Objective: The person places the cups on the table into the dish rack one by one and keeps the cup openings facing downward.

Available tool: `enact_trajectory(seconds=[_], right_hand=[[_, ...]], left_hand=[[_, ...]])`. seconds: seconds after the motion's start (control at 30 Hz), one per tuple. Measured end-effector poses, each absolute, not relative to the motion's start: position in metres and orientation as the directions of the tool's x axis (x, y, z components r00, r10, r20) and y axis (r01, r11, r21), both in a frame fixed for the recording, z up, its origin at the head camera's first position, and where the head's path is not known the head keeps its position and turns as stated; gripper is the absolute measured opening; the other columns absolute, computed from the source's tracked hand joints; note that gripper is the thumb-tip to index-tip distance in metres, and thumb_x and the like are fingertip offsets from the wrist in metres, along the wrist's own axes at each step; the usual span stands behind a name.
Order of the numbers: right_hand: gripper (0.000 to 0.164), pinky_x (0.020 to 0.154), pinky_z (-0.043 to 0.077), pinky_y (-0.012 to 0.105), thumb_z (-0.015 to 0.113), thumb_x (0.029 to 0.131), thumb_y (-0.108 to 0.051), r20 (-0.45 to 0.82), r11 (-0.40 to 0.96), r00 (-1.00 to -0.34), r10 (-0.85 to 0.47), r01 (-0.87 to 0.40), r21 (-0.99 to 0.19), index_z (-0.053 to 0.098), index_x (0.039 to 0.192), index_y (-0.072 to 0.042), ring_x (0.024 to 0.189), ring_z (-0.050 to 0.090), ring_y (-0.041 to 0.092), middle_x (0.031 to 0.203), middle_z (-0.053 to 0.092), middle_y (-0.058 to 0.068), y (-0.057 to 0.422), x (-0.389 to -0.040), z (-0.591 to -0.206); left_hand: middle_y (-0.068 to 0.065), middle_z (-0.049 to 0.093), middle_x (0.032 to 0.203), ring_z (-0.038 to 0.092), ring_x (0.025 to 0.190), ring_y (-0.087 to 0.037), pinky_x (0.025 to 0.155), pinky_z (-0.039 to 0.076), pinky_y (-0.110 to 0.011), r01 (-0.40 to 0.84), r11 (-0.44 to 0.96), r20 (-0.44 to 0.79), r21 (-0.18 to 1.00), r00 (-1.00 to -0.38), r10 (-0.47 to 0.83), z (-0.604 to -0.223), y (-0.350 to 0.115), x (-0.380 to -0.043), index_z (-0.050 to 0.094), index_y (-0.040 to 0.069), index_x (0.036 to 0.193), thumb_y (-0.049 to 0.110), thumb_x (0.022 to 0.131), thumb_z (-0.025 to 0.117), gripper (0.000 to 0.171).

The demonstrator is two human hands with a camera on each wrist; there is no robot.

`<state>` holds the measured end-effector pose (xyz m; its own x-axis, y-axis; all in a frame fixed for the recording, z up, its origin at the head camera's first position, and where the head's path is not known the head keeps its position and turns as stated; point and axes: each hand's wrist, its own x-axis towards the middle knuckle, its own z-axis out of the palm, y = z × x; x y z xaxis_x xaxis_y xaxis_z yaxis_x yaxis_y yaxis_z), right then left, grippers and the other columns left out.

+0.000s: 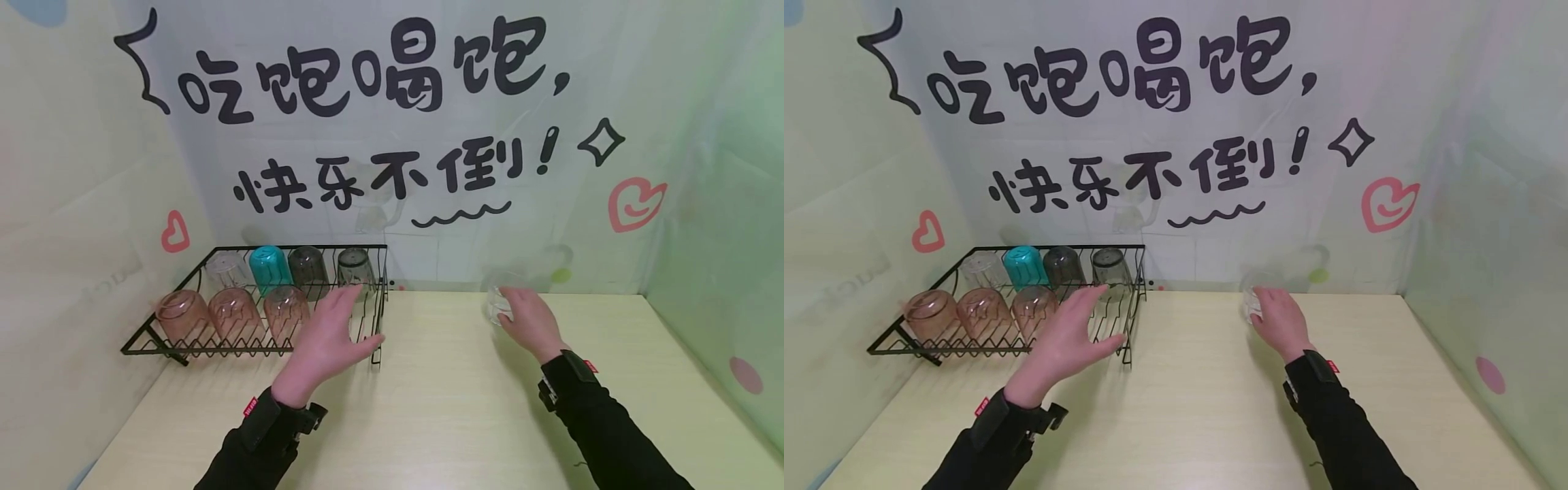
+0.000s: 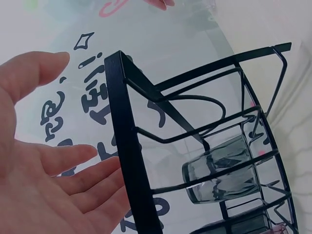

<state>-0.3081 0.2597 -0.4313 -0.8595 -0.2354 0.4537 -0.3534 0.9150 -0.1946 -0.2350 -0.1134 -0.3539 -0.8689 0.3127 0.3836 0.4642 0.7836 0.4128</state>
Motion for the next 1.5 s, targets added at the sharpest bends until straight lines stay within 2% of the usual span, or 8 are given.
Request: enact_trajectory(seconds=[0.27, 0.57, 0.83, 1.13, 1.5], right_hand=[[0.044, 0.095, 0.046, 0.052, 0.073, 0.085, -0.003, 0.485, 0.933, -0.839, -0.247, -0.341, -0.115, 0.059, 0.125, 0.01, 0.107, 0.058, 0.044, 0.113, 0.065, 0.027, 0.257, -0.31, -0.436], [0.037, 0.094, 0.046, 0.05, 0.067, 0.087, 0.003, 0.49, 0.941, -0.844, -0.22, -0.316, -0.122, 0.061, 0.123, 0.009, 0.102, 0.059, 0.042, 0.105, 0.068, 0.022, 0.254, -0.312, -0.438], [0.025, 0.085, 0.05, 0.05, 0.063, 0.091, 0.004, 0.507, 0.953, -0.841, -0.189, -0.282, -0.114, 0.066, 0.116, 0.007, 0.091, 0.061, 0.041, 0.098, 0.069, 0.023, 0.252, -0.312, -0.435], [0.02, 0.079, 0.051, 0.049, 0.067, 0.087, 0.005, 0.514, 0.951, -0.839, -0.179, -0.281, -0.127, 0.07, 0.107, 0.004, 0.084, 0.063, 0.039, 0.092, 0.071, 0.019, 0.251, -0.308, -0.433], [0.021, 0.081, 0.051, 0.051, 0.066, 0.085, 0.009, 0.527, 0.94, -0.833, -0.166, -0.296, -0.172, 0.072, 0.104, 0.002, 0.084, 0.063, 0.039, 0.088, 0.07, 0.018, 0.254, -0.303, -0.436]], left_hand=[[-0.02, 0.045, 0.146, 0.042, 0.134, -0.038, 0.108, 0.038, -0.053, 0.503, 0.758, 0.401, 0.415, -0.849, 0.344, -0.356, -0.108, -0.234, 0.041, -0.001, 0.147, 0.041, 0.079, 0.081, 0.09], [-0.019, 0.044, 0.147, 0.042, 0.134, -0.036, 0.109, 0.038, -0.051, 0.505, 0.758, 0.39, 0.413, -0.85, 0.354, -0.356, -0.101, -0.233, 0.041, 0.0, 0.147, 0.042, 0.079, 0.081, 0.089], [-0.018, 0.047, 0.143, 0.045, 0.131, -0.034, 0.106, 0.041, -0.049, 0.54, 0.721, 0.429, 0.433, -0.828, 0.362, -0.36, -0.09, -0.235, 0.044, 0.001, 0.146, 0.04, 0.079, 0.081, 0.085], [-0.013, 0.05, 0.14, 0.047, 0.128, -0.03, 0.104, 0.042, -0.049, 0.59, 0.662, 0.465, 0.463, -0.797, 0.385, -0.361, -0.076, -0.236, 0.045, 0.011, 0.146, 0.036, 0.08, 0.081, 0.08], [-0.015, 0.045, 0.146, 0.043, 0.133, -0.033, 0.11, 0.037, -0.048, 0.582, 0.637, 0.456, 0.505, -0.807, 0.376, -0.358, -0.065, -0.229, 0.042, 0.003, 0.147, 0.037, 0.082, 0.08, 0.083]])
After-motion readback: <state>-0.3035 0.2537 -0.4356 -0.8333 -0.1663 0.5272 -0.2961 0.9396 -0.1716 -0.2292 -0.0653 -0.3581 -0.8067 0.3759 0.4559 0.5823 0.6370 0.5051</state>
